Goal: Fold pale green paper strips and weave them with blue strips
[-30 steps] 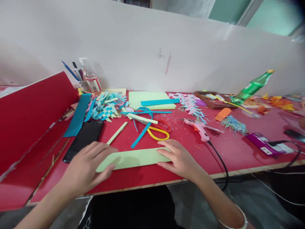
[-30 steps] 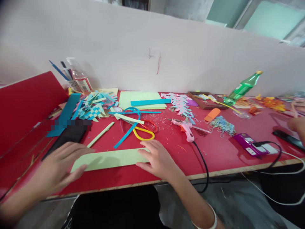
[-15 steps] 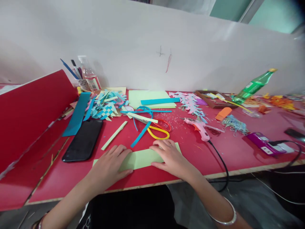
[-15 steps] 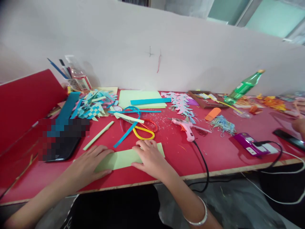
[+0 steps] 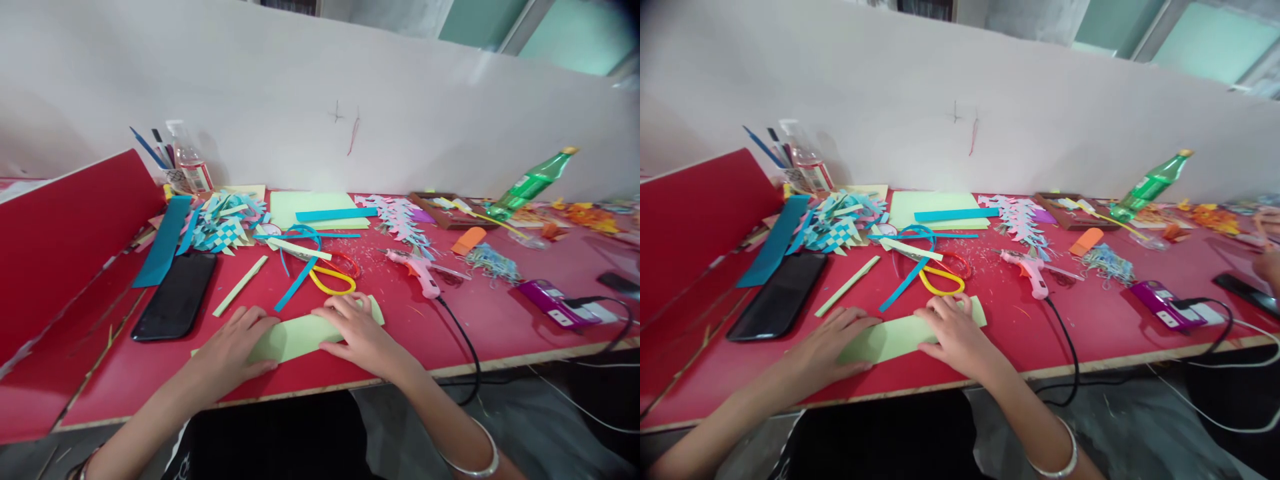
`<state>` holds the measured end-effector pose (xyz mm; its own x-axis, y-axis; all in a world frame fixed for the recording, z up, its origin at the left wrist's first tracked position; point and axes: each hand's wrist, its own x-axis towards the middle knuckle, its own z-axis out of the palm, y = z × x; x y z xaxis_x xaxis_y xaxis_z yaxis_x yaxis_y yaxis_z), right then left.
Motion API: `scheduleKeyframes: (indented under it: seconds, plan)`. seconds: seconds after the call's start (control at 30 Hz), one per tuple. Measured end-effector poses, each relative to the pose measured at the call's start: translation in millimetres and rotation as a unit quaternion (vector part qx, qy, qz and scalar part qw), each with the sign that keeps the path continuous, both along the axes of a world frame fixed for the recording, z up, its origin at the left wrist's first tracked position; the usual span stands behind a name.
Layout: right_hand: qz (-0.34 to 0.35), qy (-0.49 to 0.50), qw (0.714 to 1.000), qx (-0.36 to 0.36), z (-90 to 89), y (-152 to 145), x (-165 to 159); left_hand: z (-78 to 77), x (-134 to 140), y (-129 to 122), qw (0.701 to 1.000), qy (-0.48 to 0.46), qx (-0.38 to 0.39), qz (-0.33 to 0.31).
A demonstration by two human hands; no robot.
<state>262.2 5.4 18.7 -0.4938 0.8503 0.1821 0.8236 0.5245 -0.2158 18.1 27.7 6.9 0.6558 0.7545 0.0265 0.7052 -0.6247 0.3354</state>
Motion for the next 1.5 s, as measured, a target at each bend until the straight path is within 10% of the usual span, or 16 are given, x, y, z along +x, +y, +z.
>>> scheduleKeyframes:
  seconds: [0.5, 0.83, 1.17, 1.33, 1.5]
  plan:
    - [0.052, 0.033, 0.964, 0.259, -0.2, -8.3, -3.2, 39.0, 13.1, -21.8, 0.923, 0.107, 0.361, -0.078]
    - [0.093, 0.011, 0.993, 0.065, -12.6, -18.5, 4.2, 15.3, 10.7, -24.9, 0.986, 0.101, 0.124, -0.05]
    - [0.095, 0.067, 0.993, -0.031, -2.1, -10.8, 10.0, 11.2, -1.6, -20.7, 0.993, 0.024, 0.08, -0.084]
    - [0.113, 0.017, 0.993, 0.012, -2.9, -7.4, 10.2, 23.4, -9.3, -19.1, 0.996, 0.007, -0.011, -0.084]
    - [0.035, 0.019, 0.977, 0.208, 3.4, -6.4, 13.1, 24.9, -22.5, -14.1, 0.999, -0.049, -0.007, 0.016]
